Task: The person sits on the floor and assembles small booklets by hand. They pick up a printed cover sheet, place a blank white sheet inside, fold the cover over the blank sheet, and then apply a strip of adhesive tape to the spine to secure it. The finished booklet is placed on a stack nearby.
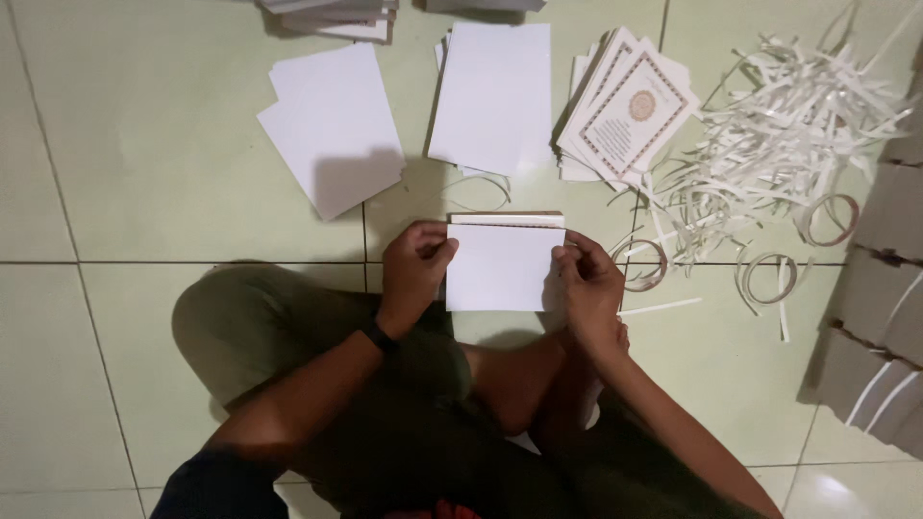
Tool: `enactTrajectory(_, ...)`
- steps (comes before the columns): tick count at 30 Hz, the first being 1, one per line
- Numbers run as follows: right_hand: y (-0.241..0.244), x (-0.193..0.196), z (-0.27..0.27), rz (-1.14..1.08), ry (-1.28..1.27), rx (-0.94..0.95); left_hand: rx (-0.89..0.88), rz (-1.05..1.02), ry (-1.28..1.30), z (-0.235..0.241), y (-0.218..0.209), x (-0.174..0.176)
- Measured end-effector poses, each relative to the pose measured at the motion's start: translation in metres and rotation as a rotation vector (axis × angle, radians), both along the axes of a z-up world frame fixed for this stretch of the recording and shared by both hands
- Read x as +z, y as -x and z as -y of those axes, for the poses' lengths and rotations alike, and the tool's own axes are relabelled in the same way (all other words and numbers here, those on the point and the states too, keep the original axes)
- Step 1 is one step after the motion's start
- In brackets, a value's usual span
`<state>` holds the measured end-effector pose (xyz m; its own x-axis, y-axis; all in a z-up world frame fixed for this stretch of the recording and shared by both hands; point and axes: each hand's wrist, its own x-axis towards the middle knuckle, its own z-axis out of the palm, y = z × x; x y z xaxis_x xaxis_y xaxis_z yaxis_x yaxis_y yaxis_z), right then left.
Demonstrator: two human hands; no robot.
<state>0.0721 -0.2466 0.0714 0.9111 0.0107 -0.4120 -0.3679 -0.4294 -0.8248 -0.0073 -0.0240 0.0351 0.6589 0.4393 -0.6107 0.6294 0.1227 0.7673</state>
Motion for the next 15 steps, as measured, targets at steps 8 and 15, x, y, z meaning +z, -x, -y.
enactTrajectory(8,0.008,-0.017,-0.006,0.022,0.047,-0.085,-0.006,-0.039,-0.013,-0.006,-0.006,0.009)
enactTrajectory(15,0.005,-0.009,-0.017,0.081,0.073,-0.108,-0.009,-0.016,0.041,-0.007,-0.009,0.006)
